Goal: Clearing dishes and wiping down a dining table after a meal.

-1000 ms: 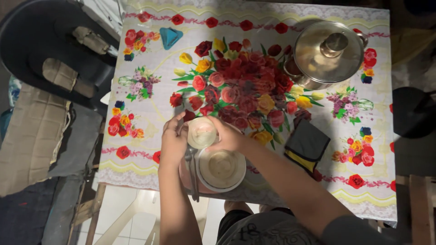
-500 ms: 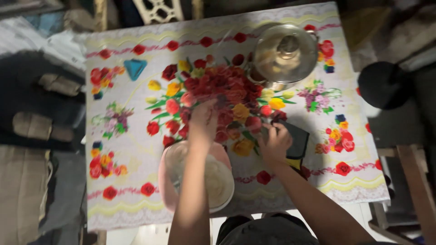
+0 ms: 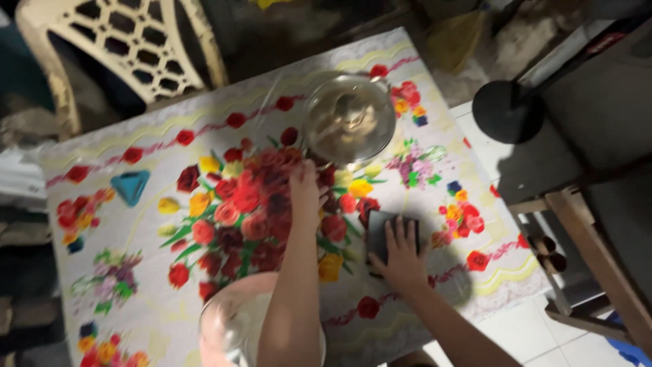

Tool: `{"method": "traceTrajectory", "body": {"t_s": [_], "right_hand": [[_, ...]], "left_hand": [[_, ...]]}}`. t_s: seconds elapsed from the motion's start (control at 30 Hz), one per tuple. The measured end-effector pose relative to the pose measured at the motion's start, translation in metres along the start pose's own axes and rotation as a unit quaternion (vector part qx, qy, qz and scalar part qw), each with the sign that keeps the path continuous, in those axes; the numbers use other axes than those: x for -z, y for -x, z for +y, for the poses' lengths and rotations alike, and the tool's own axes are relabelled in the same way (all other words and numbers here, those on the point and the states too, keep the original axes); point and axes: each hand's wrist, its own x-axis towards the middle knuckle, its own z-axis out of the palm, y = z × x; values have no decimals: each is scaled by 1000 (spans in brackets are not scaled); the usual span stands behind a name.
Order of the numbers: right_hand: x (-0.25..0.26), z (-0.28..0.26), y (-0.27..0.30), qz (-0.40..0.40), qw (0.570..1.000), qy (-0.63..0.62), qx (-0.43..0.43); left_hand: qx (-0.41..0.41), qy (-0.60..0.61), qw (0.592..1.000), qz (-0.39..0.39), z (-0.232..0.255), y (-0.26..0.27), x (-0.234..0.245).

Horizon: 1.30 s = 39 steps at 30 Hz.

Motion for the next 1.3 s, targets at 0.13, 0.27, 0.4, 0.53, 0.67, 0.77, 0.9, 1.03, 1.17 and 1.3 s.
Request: {"method": "traceTrajectory", "body": {"t_s": [0.13,0.27,0.4,0.53,0.67,0.77,0.9,1.03,1.17,1.3], "right_hand": [[-21,27,-18,73,997,-7,8],[-8,71,-58,15,997,17,-76],[-5,120,-90,45,990,4,-135],[-7,128,-112,96,985,22,-140],[6,119,-136,63,986,-11,-156],[4,116,-151,73,989,8,-128],[8,105,-176,74,992,-10,-106],[25,63,-181,63,994,-4,-92],[48,4,-175,-23,998,54,-2],[49,-32,-161,-134,982,40,126]], "left_hand": [[82,80,993,9,-20,-36,-8],[94,81,992,6,-13,-38,-21],[104,229,966,-56,-6,-24,-32],[96,299,947,-62,-18,-36,-45],[88,353,932,8,-15,-41,-56],[92,377,921,27,-15,-48,-59],[71,397,915,-7,-15,-67,-64],[88,385,918,-19,4,-81,-78],[85,359,929,18,22,-90,-96],[33,342,939,8,28,-114,-102]]}}
